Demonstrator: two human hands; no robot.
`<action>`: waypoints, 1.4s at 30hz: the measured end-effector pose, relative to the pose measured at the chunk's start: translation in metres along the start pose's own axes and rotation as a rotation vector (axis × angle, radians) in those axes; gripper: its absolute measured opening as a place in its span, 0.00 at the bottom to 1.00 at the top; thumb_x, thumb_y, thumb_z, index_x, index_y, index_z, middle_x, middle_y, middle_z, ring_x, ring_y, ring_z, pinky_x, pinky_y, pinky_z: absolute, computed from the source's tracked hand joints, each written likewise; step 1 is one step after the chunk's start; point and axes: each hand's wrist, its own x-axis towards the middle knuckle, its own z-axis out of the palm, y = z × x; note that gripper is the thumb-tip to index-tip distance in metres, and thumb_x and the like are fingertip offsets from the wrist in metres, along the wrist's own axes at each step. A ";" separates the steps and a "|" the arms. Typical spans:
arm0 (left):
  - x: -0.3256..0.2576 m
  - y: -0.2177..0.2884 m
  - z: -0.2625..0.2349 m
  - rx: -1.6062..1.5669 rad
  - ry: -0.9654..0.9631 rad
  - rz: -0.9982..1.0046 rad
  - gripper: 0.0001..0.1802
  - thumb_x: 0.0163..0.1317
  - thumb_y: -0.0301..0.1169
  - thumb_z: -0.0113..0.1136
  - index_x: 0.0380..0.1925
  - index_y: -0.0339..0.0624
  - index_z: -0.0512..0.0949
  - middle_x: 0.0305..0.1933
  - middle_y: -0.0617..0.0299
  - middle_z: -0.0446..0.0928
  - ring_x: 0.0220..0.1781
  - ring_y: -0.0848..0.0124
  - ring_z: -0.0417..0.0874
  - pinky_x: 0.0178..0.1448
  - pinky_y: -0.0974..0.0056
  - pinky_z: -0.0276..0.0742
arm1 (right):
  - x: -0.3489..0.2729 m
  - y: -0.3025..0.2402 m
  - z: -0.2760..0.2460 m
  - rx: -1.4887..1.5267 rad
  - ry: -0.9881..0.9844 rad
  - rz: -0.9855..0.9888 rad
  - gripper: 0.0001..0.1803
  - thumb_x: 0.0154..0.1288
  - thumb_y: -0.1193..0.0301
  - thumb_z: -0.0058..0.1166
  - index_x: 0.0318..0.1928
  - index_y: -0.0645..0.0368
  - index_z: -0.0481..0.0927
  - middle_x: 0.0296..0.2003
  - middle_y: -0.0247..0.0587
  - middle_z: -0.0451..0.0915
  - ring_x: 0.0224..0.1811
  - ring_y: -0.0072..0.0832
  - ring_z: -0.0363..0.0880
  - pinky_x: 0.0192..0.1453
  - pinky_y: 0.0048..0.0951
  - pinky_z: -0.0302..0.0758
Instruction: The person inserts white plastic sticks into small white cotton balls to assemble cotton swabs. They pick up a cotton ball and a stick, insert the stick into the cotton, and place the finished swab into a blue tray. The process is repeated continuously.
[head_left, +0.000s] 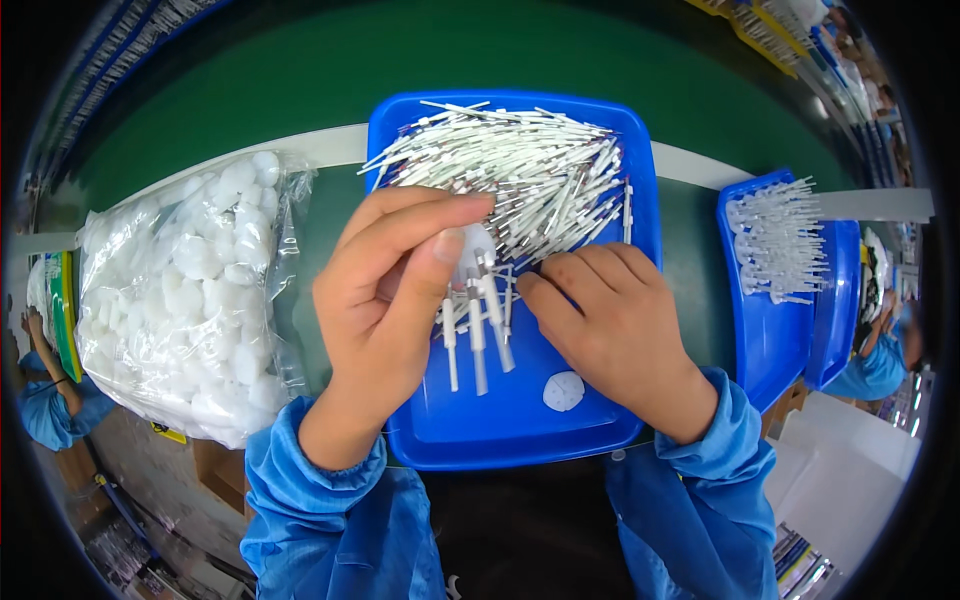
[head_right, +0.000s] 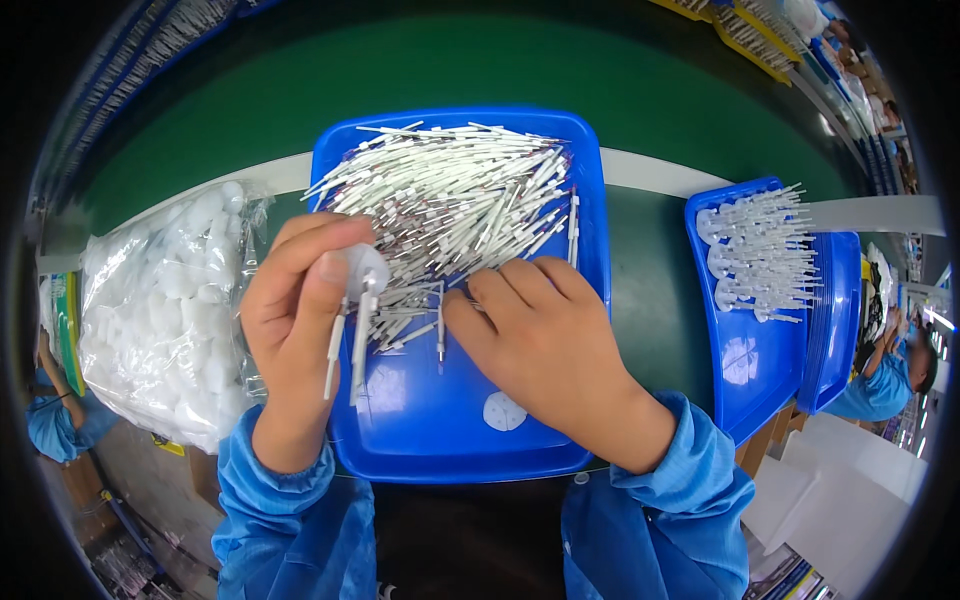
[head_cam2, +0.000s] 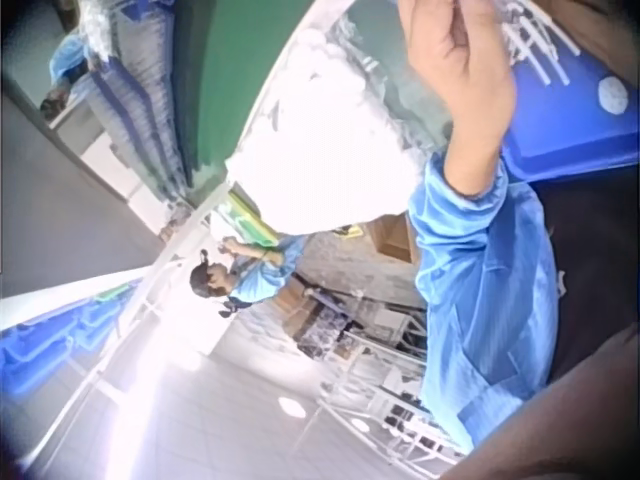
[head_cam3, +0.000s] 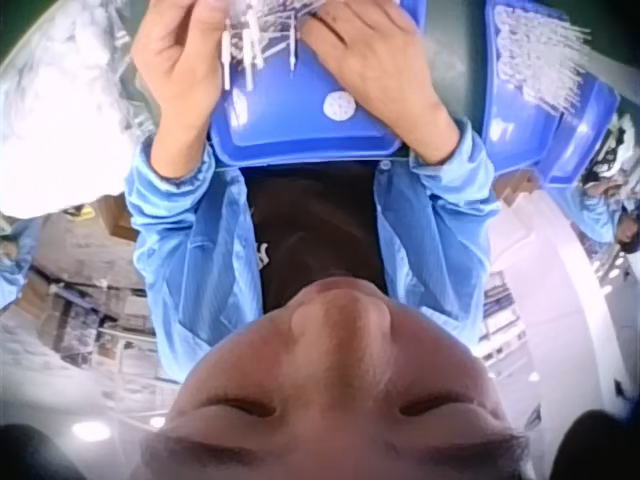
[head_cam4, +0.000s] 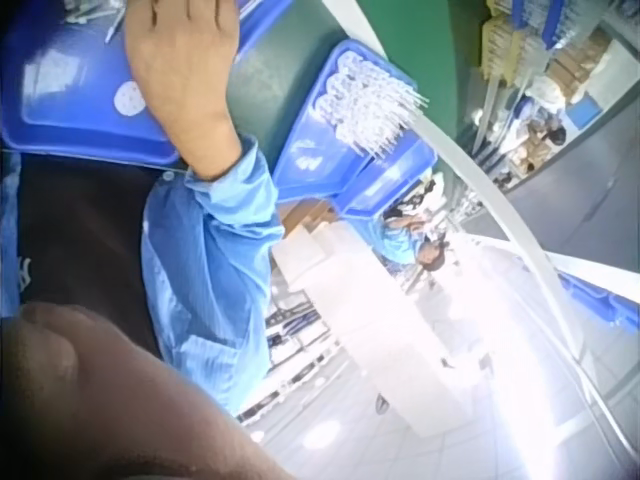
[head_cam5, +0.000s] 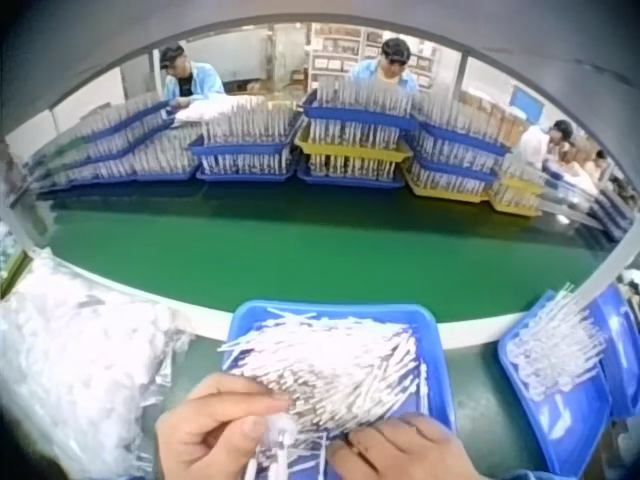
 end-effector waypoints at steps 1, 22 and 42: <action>0.000 -0.002 -0.002 0.014 -0.043 -0.042 0.14 0.81 0.23 0.60 0.60 0.31 0.86 0.62 0.55 0.80 0.55 0.73 0.83 0.55 0.71 0.80 | 0.001 0.000 0.000 -0.006 0.033 -0.004 0.11 0.60 0.68 0.64 0.44 0.49 0.86 0.46 0.33 0.85 0.53 0.30 0.84 0.59 0.38 0.80; -0.002 0.000 0.012 -0.167 -0.050 -0.188 0.16 0.78 0.20 0.62 0.63 0.31 0.85 0.61 0.49 0.89 0.60 0.68 0.90 0.61 0.65 0.87 | 0.007 0.020 0.001 0.549 0.354 0.244 0.13 0.58 0.77 0.77 0.44 0.55 0.94 0.26 0.35 0.88 0.26 0.30 0.85 0.41 0.33 0.77; -0.004 -0.007 0.019 0.225 -0.052 0.006 0.21 0.67 0.17 0.71 0.61 0.37 0.89 0.58 0.49 0.91 0.51 0.65 0.93 0.51 0.65 0.89 | 0.006 0.010 0.012 0.624 0.364 0.333 0.09 0.63 0.72 0.78 0.43 0.56 0.92 0.26 0.37 0.89 0.24 0.32 0.87 0.35 0.34 0.81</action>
